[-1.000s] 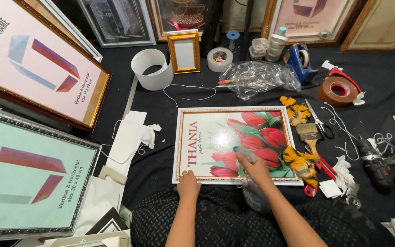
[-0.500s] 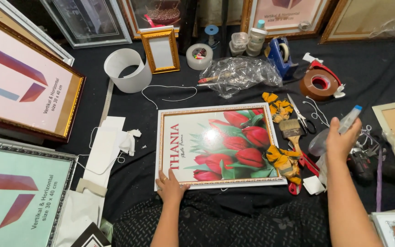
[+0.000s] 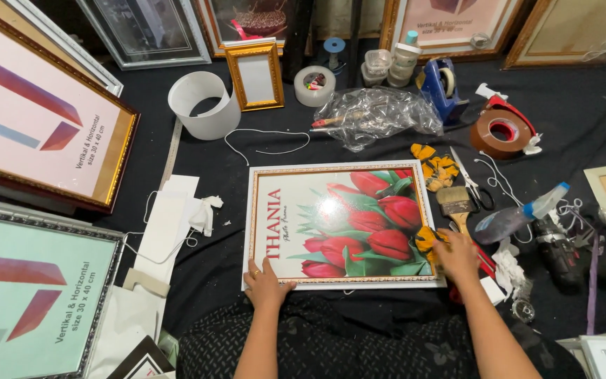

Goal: The person wipes the glass of a picture frame using a yellow and black cloth.

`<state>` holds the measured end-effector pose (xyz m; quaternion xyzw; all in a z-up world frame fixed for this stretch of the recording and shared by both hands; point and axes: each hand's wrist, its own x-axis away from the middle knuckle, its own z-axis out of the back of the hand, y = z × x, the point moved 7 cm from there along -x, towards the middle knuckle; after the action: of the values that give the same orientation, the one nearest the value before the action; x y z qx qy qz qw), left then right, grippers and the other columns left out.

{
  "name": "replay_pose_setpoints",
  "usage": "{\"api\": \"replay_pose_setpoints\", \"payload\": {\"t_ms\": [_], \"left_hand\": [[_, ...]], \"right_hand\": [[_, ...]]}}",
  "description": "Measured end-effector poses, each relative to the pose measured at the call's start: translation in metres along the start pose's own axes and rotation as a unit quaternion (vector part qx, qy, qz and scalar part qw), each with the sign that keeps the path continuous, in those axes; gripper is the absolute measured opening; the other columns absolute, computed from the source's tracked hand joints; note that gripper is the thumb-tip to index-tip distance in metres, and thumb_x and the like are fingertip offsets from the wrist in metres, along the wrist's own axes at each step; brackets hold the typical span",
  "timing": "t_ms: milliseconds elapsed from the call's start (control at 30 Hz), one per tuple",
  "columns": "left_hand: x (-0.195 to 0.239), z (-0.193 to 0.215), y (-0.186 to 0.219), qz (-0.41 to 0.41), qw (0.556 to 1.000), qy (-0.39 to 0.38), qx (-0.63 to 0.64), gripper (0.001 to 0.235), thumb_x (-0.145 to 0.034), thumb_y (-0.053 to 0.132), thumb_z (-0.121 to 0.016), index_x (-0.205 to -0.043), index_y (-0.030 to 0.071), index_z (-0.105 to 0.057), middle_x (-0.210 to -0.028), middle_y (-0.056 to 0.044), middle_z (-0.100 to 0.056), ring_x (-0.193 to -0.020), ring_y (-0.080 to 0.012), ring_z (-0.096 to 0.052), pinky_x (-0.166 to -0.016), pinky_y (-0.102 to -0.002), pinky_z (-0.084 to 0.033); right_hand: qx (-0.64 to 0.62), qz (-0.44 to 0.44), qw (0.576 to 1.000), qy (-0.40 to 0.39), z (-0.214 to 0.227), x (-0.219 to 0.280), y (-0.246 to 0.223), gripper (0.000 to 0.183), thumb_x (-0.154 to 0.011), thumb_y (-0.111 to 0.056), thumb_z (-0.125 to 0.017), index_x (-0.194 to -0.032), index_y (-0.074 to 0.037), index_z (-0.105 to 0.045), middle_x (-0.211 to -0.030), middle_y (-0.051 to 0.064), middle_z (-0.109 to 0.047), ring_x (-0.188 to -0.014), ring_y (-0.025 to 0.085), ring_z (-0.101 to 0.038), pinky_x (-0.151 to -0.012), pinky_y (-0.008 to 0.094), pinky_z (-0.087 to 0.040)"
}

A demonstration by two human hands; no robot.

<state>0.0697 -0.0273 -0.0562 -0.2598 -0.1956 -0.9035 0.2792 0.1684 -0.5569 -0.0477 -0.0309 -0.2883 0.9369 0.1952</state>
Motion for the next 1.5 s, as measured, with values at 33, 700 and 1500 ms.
{"api": "replay_pose_setpoints", "payload": {"t_ms": [33, 700, 1500], "left_hand": [[0.0, 0.001, -0.001, 0.0, 1.0, 0.001, 0.006, 0.105, -0.084, 0.058, -0.083, -0.16, 0.025, -0.018, -0.171, -0.011, 0.004, -0.152, -0.039, -0.009, -0.118, -0.06, -0.028], [-0.018, 0.007, -0.024, 0.024, 0.998, 0.022, 0.051, 0.121, -0.077, 0.038, -0.091, -0.163, 0.006, -0.012, -0.167, -0.016, -0.018, -0.141, -0.0368, -0.036, -0.107, -0.056, -0.048], [-0.032, 0.036, -0.037, -0.091, 0.995, 0.039, -0.028, 0.077, -0.088, 0.012, -0.079, -0.152, 0.005, -0.036, -0.154, -0.026, -0.036, -0.128, -0.0426, -0.056, -0.093, -0.058, -0.059]], "right_hand": [[0.098, 0.06, 0.986, -0.122, -0.046, -0.006, 0.014, 0.059, -0.089, -0.051, -0.059, -0.146, -0.037, -0.057, -0.147, 0.012, -0.054, -0.127, 0.048, -0.052, -0.107, 0.057, -0.04], [0.076, 0.373, 0.916, -0.127, -0.193, 0.134, -0.279, 0.063, -0.085, -0.006, -0.067, -0.147, -0.004, -0.054, -0.141, 0.024, -0.061, -0.128, 0.046, -0.059, -0.11, 0.058, -0.043], [0.152, 0.223, 0.963, -0.018, -0.145, 0.058, -0.106, 0.023, -0.092, -0.02, -0.07, -0.114, -0.023, -0.077, -0.113, 0.005, -0.068, -0.098, 0.037, -0.072, -0.083, 0.046, -0.06]]}}
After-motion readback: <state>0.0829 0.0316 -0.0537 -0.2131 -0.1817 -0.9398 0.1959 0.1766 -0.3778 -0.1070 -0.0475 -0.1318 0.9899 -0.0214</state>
